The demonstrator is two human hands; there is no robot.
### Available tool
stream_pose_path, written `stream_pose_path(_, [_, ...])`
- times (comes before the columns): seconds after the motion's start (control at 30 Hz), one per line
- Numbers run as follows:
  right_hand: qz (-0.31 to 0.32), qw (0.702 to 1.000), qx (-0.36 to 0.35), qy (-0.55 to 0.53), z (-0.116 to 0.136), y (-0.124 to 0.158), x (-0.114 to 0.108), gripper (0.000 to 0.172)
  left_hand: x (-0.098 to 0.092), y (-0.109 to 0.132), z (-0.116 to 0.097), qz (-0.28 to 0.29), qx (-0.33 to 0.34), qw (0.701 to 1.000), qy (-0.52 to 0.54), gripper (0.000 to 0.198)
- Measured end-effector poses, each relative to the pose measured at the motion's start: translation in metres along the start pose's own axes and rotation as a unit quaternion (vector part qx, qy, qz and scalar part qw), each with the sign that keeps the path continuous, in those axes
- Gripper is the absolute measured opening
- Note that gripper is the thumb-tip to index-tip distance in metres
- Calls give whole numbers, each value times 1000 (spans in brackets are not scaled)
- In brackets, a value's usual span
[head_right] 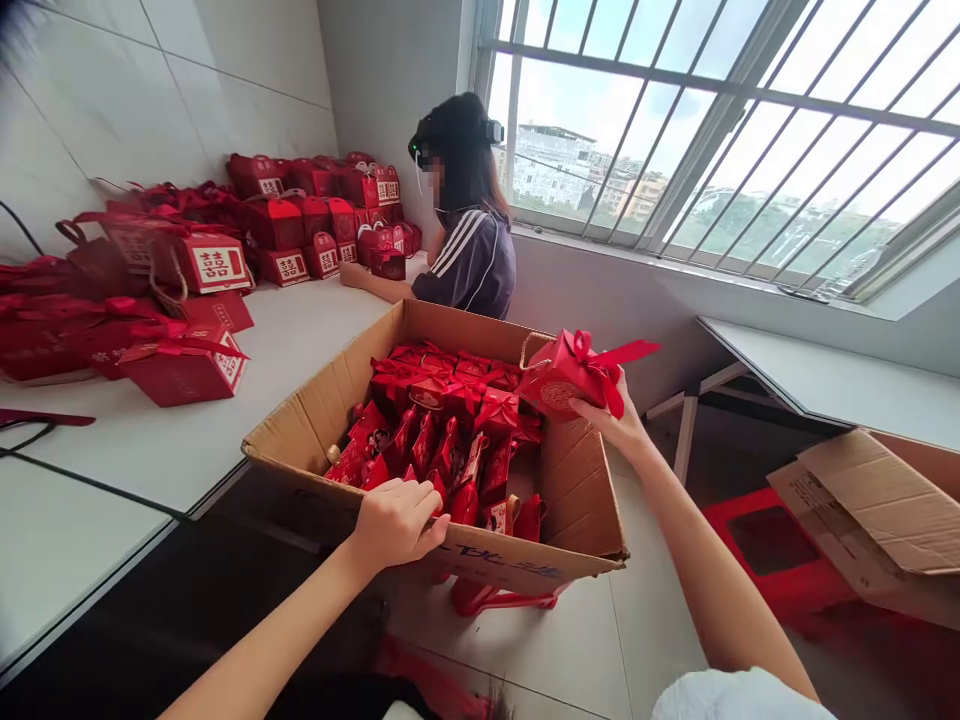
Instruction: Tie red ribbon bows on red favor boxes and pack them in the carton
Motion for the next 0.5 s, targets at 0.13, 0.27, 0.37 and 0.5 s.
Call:
stream_pose_path(0.13, [142, 888, -66, 432, -25, -37, 19, 86, -1, 0, -1, -38, -26, 999, -17, 31])
stream_pose_path(0.27, [245, 796, -22, 552, -64, -43, 59, 78, -2, 0, -1, -46, -25, 998, -19, 32])
stream_pose_path(0.37, [256, 753, 4, 606, -87, -47, 81, 78, -3, 2, -2, -48, -26, 998, -18, 31])
stream_pose_path(0.5, [247, 698, 38, 671, -106, -53, 91, 59, -2, 3, -3, -53, -26, 998, -11, 31])
Point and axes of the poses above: each hand's wrist, its own y-axis away from the middle knuckle, its own x-axis out of the palm, z = x × y, the point moved 7 cm from there along -y, towards the middle knuckle, and after that the axes turned 8 degrees about x, right-handed, at the moved point
